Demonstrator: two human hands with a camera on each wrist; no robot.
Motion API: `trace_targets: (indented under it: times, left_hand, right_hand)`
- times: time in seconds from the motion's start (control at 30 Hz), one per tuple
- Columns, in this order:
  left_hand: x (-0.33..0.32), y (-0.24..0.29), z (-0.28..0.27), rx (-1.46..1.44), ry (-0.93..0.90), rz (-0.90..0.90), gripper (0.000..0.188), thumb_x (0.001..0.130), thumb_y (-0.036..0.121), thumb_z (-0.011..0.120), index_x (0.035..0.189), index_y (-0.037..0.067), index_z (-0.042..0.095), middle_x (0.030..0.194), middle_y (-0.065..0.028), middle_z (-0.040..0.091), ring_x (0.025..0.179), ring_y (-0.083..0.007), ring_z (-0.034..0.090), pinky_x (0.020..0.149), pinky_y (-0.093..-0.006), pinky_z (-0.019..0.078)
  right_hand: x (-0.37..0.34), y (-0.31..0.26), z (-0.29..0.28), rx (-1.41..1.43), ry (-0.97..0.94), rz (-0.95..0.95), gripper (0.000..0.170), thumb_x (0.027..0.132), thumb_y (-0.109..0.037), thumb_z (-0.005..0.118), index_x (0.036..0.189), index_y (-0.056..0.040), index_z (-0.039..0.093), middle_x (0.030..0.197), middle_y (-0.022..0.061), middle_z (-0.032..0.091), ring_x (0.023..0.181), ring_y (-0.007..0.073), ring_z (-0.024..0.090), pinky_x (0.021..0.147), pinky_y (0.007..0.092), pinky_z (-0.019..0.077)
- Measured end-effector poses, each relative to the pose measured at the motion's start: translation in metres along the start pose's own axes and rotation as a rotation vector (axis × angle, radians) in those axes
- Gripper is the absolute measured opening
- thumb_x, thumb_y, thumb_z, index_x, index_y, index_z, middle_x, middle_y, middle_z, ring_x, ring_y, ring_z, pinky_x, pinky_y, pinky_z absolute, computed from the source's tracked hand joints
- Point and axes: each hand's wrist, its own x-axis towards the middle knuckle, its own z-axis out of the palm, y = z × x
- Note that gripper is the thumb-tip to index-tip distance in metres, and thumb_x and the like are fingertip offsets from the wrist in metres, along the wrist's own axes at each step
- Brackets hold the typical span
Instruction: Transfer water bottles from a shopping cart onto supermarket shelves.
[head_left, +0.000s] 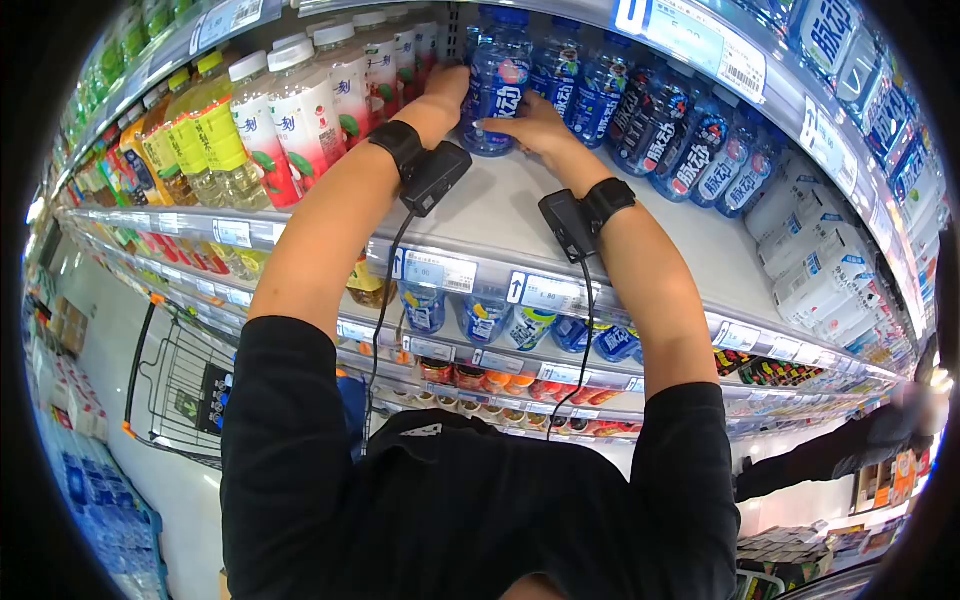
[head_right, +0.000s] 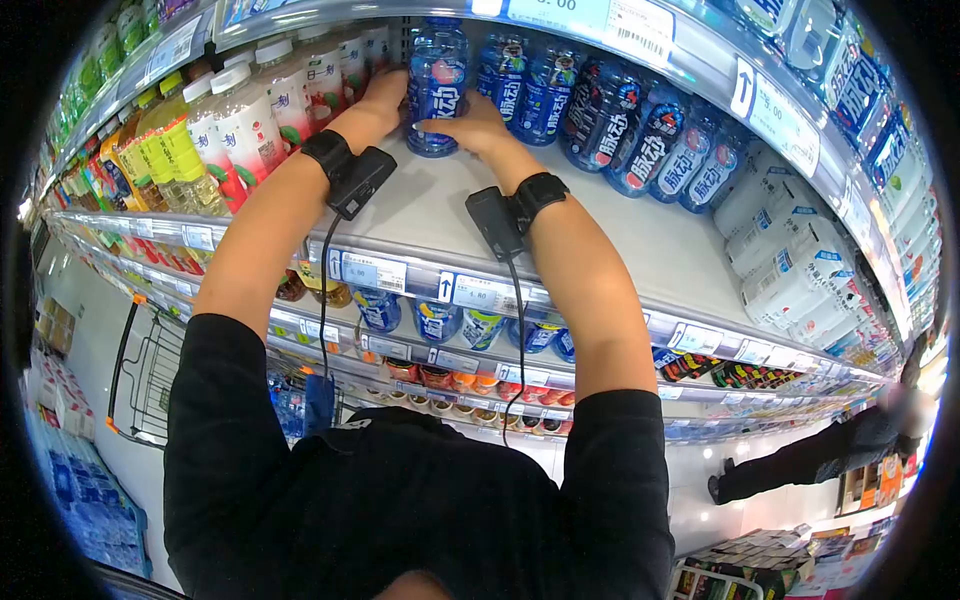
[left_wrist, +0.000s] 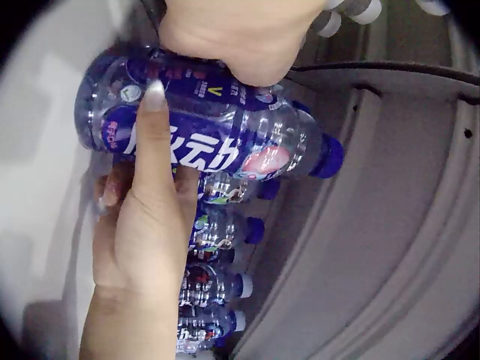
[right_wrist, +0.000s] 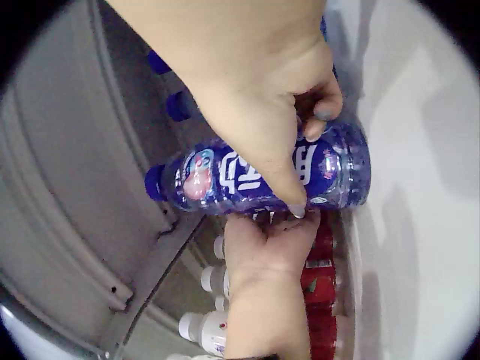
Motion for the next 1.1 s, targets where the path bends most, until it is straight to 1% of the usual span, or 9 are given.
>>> trace_targets:
  times: [0.1, 0.17, 0.33, 0.43, 0.53, 0.77, 0.9, 0.97, 1.1]
  left_hand:
    - [0.010, 0.000, -0.004, -0.070, -0.135, -0.017, 0.021, 0.079, 0.006, 0.049, 0.096, -0.001, 0.057, 0.092, -0.0143, 0.061, 0.085, -0.0246, 0.059, 0.072, -0.0381, 0.0478]
    - [0.014, -0.003, -0.002, -0.049, -0.136, -0.010, 0.021, 0.078, 0.003, 0.049, 0.097, 0.000, 0.057, 0.092, -0.0138, 0.061, 0.084, -0.0241, 0.059, 0.071, -0.0374, 0.0484]
    - [0.014, -0.009, 0.001, 0.389, 0.032, 0.212, 0.054, 0.055, 0.011, 0.069, 0.105, -0.003, 0.054, 0.100, -0.0199, 0.060, 0.092, -0.0291, 0.060, 0.080, -0.0336, 0.0464]
    - [0.019, -0.015, -0.002, 0.739, 0.041, 0.287, 0.066, 0.053, 0.015, 0.073, 0.112, 0.000, 0.049, 0.108, -0.0215, 0.057, 0.103, -0.0325, 0.055, 0.088, -0.0352, 0.0436]
    - [0.005, 0.001, 0.009, 1.045, 0.127, 0.222, 0.072, 0.055, 0.017, 0.074, 0.117, -0.001, 0.043, 0.110, -0.0214, 0.056, 0.106, -0.0339, 0.053, 0.091, -0.0360, 0.0424]
    - [-0.013, 0.016, 0.002, 0.984, 0.107, 0.108, 0.070, 0.062, 0.020, 0.072, 0.121, 0.002, 0.038, 0.111, -0.0209, 0.056, 0.106, -0.0343, 0.053, 0.092, -0.0373, 0.0423]
    - [-0.024, 0.018, 0.000, 0.940, 0.211, 0.080, 0.069, 0.067, 0.019, 0.068, 0.125, 0.003, 0.033, 0.118, -0.0205, 0.049, 0.113, -0.0344, 0.047, 0.093, -0.0394, 0.0408]
    - [-0.030, 0.013, 0.001, 0.964, 0.288, 0.146, 0.070, 0.068, 0.019, 0.066, 0.126, 0.003, 0.030, 0.123, -0.0202, 0.044, 0.117, -0.0353, 0.042, 0.094, -0.0401, 0.0401]
    - [-0.041, 0.024, -0.005, 1.015, 0.219, 0.040, 0.071, 0.069, 0.020, 0.067, 0.126, 0.002, 0.028, 0.127, -0.0191, 0.038, 0.119, -0.0348, 0.039, 0.094, -0.0399, 0.0401]
  right_hand:
    - [0.002, -0.001, 0.000, -0.058, 0.086, -0.027, 0.050, 0.056, -0.032, 0.078, 0.088, 0.0017, 0.062, 0.077, 0.0115, 0.065, 0.058, 0.0180, 0.060, 0.052, 0.0273, 0.0488]
    - [0.004, -0.003, -0.004, -0.108, 0.064, 0.141, 0.044, 0.057, -0.030, 0.077, 0.079, 0.0046, 0.062, 0.069, 0.0119, 0.064, 0.054, 0.0153, 0.060, 0.049, 0.0256, 0.0493]
    - [0.007, 0.014, -0.010, -0.029, 0.116, 0.229, 0.038, 0.062, -0.024, 0.076, 0.074, 0.0083, 0.060, 0.068, 0.0137, 0.065, 0.052, 0.0142, 0.062, 0.046, 0.0241, 0.0516]
    - [0.003, 0.003, -0.013, -0.033, 0.129, 0.221, 0.034, 0.065, -0.020, 0.074, 0.076, 0.0090, 0.061, 0.069, 0.0140, 0.065, 0.056, 0.0152, 0.065, 0.048, 0.0247, 0.0534]
    - [0.001, 0.001, -0.012, -0.085, 0.119, 0.212, 0.034, 0.066, -0.021, 0.073, 0.076, 0.0086, 0.062, 0.069, 0.0135, 0.065, 0.056, 0.0149, 0.065, 0.049, 0.0243, 0.0537]
    - [-0.003, -0.007, -0.017, -0.211, 0.064, 0.197, 0.036, 0.067, -0.025, 0.073, 0.076, 0.0076, 0.063, 0.067, 0.0128, 0.065, 0.054, 0.0138, 0.064, 0.050, 0.0233, 0.0530]
    - [0.001, -0.012, -0.015, -0.320, 0.037, 0.254, 0.040, 0.069, -0.030, 0.073, 0.081, 0.0065, 0.062, 0.071, 0.0122, 0.066, 0.057, 0.0159, 0.065, 0.052, 0.0242, 0.0538]
    - [0.003, -0.020, -0.010, -0.447, 0.031, 0.288, 0.039, 0.070, -0.033, 0.072, 0.074, 0.0049, 0.064, 0.066, 0.0106, 0.066, 0.054, 0.0141, 0.064, 0.053, 0.0231, 0.0531]
    - [0.015, -0.020, 0.003, -0.520, 0.059, 0.304, 0.032, 0.071, -0.028, 0.072, 0.067, 0.0023, 0.065, 0.063, 0.0089, 0.065, 0.051, 0.0128, 0.063, 0.048, 0.0227, 0.0509]
